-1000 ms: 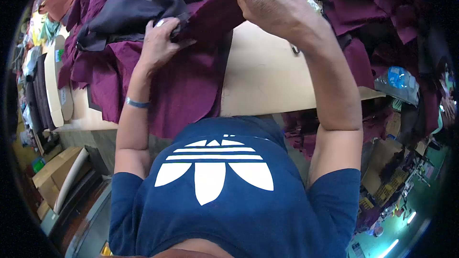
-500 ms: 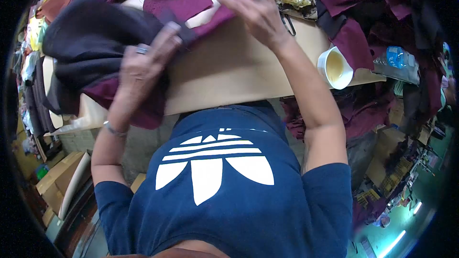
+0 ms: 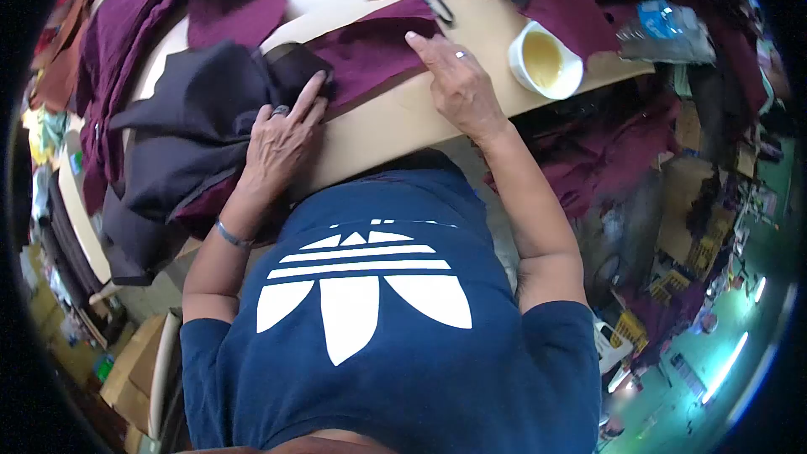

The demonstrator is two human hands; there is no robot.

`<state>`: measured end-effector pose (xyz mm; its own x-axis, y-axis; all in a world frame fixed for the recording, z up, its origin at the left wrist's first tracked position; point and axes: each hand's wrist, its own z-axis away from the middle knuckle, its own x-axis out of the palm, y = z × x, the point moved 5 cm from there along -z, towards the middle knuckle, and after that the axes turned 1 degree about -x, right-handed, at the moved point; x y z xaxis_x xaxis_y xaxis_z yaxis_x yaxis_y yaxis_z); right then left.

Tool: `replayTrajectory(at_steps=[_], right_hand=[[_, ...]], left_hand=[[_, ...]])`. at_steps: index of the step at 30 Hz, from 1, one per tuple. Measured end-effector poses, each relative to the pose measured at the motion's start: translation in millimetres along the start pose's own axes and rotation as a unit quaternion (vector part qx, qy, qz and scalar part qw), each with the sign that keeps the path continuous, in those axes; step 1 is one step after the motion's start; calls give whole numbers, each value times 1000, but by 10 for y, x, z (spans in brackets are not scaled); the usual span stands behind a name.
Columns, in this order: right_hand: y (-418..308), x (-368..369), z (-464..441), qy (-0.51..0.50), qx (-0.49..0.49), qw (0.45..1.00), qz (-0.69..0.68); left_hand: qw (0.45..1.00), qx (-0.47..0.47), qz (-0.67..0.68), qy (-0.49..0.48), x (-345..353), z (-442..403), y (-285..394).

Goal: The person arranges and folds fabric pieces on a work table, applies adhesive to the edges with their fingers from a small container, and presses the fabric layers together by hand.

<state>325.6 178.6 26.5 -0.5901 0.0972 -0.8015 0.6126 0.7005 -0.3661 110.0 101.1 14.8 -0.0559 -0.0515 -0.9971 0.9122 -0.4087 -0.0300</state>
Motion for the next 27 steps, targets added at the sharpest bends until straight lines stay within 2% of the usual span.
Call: replayTrajectory(at_steps=[1,3,5,8,11,14,20,24,27], right_hand=[[3,-137,-5,8,-4,1000,26],[66,-632,-25,4,79,994,76],[299,-921,111,-72,153,964,203],[585,-1037,371,-175,190,918,300],[755,-981,468,-221,229,900,298],[863,-915,509,-238,241,889,309],[903,-911,512,-261,240,890,288],[702,-1233,415,-134,218,937,239],[502,-1311,464,-143,241,915,292]], left_hand=[[1000,14,-11,11,-3,-3,19],[998,40,-32,32,-5,25,39],[997,46,-40,41,20,12,35],[997,38,-66,23,61,5,33],[998,15,-53,-22,77,-2,32],[999,28,-25,16,120,-27,24],[1000,16,-1,1,-6,-124,99],[998,31,-16,51,-27,-156,152],[995,44,-14,87,28,-197,235]])
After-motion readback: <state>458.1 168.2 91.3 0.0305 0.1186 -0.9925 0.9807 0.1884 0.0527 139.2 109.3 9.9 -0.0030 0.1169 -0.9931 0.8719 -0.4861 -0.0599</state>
